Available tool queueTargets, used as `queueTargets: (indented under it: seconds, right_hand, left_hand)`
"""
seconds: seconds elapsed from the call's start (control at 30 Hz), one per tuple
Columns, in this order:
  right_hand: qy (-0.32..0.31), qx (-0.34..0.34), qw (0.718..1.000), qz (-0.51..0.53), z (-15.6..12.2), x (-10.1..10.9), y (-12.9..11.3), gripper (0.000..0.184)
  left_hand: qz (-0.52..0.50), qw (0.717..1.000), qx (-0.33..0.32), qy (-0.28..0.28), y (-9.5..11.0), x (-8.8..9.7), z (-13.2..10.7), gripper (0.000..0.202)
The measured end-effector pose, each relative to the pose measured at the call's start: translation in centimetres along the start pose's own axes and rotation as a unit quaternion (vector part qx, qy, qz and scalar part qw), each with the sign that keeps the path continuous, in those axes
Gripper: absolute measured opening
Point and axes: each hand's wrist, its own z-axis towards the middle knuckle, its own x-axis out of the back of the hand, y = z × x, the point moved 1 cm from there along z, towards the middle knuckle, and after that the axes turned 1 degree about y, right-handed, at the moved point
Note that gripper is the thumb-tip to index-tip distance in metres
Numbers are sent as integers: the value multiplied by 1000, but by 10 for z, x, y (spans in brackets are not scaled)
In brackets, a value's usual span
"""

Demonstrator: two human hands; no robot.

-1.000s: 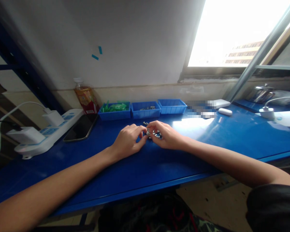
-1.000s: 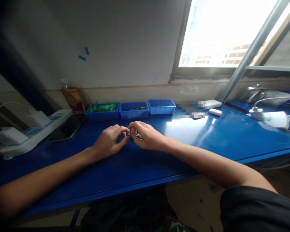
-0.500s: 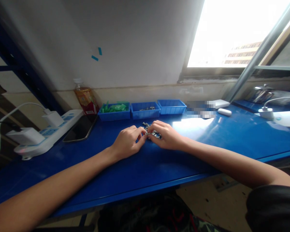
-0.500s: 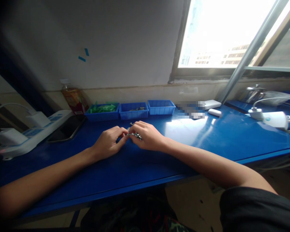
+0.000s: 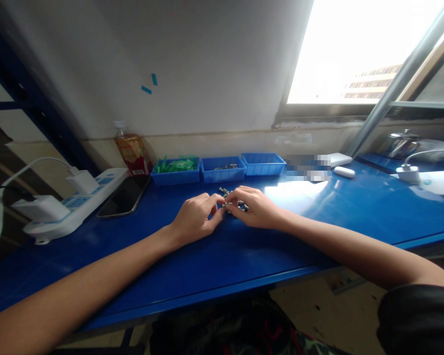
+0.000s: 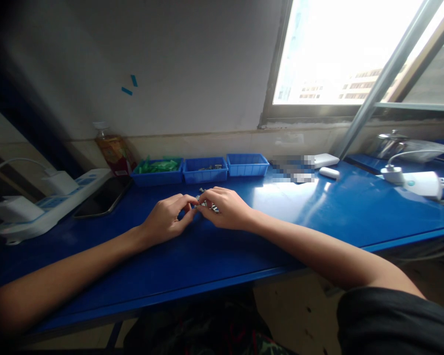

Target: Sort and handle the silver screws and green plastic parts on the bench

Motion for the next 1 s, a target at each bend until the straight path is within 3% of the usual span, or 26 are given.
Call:
queueTargets:
  seconds: [0.33, 0.6, 1.0]
  right_hand:
    - [-2, 14, 1000, -6, -1, -1, 1, 4]
    - [-1, -12, 1000, -18, 1, -2, 1, 12]
    - [-12, 1, 1000, -8, -2, -2, -1, 13]
  left_hand:
    - [6, 1000, 7, -22, -1, 1, 0, 27]
    - [-14, 1000, 9, 8, 1, 1, 0, 23]
    - [1, 1000, 10, -2, -1, 0, 0, 27]
